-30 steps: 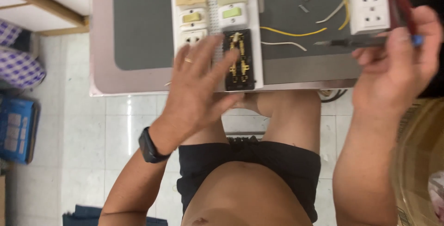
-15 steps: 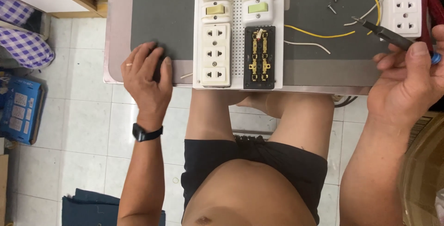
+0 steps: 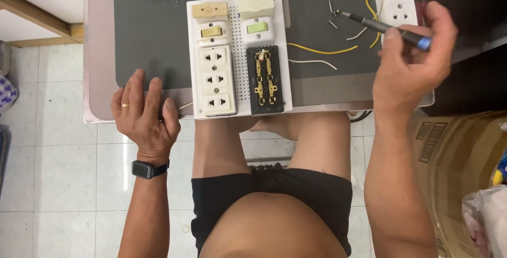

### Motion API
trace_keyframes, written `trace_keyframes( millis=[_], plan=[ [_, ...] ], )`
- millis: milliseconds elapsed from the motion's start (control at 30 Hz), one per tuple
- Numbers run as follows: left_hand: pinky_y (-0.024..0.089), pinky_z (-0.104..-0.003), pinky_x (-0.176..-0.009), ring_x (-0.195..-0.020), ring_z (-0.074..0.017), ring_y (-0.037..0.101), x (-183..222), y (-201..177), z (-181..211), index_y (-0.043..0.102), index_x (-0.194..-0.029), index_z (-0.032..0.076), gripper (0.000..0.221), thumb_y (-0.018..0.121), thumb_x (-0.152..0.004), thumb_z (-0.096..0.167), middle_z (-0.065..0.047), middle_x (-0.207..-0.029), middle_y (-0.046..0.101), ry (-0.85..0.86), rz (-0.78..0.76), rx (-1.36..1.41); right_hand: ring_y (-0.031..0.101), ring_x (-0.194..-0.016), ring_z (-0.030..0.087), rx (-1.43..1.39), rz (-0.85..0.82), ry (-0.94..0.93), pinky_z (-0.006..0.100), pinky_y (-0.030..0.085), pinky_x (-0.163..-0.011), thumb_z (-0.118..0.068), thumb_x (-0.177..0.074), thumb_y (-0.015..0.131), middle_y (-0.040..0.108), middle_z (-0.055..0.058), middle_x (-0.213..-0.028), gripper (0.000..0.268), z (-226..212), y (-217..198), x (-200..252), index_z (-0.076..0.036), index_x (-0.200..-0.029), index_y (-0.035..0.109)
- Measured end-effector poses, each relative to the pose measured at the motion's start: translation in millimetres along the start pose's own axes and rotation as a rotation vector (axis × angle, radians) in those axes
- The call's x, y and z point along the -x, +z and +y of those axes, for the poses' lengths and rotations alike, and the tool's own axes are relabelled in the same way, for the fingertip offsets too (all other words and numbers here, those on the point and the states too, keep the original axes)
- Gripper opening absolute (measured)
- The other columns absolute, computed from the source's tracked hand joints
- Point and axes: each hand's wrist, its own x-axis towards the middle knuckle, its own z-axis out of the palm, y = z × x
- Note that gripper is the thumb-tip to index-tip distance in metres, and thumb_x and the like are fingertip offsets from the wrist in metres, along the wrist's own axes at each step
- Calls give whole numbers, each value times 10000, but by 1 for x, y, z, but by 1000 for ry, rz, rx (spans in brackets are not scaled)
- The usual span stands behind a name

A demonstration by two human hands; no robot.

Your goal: The person is assembling an electrical panel by connecting wires to sockets and switches using a screwdriver.

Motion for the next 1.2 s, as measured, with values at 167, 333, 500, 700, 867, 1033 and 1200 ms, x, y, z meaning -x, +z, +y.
trace_keyframes(
  millis=[167,333,500,700,867,1033,1200],
  plan=[
    [457,-496,-896,-1016,-391,689,4,2,-2,677,-1123,-20,343,480,-1009,237,-243,-1230,645,-7,-14,8,676,-856,249,222,-28,-15,339,598,-754,156,-879,693,690,180,-962,500,-5,3,1,-34,-1310,526],
    [460,-497,-929,-1032,-381,688,3,1,0,624,-1191,-39,382,457,-1017,257,-246,-1209,661,-28,-26,-3,671,-913,259,171,-30,-18,344,604,-766,180,-867,678,677,177,-985,492,0,6,-3,-20,-1294,537],
    [462,-485,-930,-1011,-375,686,-1,-1,3,636,-1157,-50,368,465,-1009,240,-226,-1133,693,-43,-21,-4,650,-821,248,194,-50,12,314,588,-671,176,-883,687,633,184,-990,442,-6,10,-5,-1,-1267,556],
    [471,-475,-936,-1003,-369,685,-3,-3,5,662,-1125,-69,354,509,-1005,227,-197,-1087,708,-63,-27,14,636,-721,235,190,-31,44,313,619,-636,169,-872,681,651,168,-950,457,-1,8,-3,-18,-1266,543],
    [502,-470,-920,-1081,-382,631,-12,-7,10,629,-1160,-43,192,657,-980,16,-216,-1197,655,-224,-77,151,667,-783,249,102,3,32,347,611,-770,200,-901,676,682,191,-958,492,3,2,0,-20,-1311,517],
    [517,-475,-905,-1025,-403,624,-93,-20,42,643,-1080,-113,119,655,-961,-114,-268,-1156,620,-108,-145,418,586,-672,238,36,11,102,325,585,-621,179,-922,644,646,220,-1042,466,-3,-4,3,-36,-1314,513],
    [513,-437,-873,-960,-344,655,-159,1,79,707,-1032,-67,79,723,-954,-63,-204,-1060,684,198,-214,542,578,-727,205,5,49,183,303,603,-579,137,-943,664,622,177,-974,437,3,-11,5,-40,-1319,530]
  ],
)
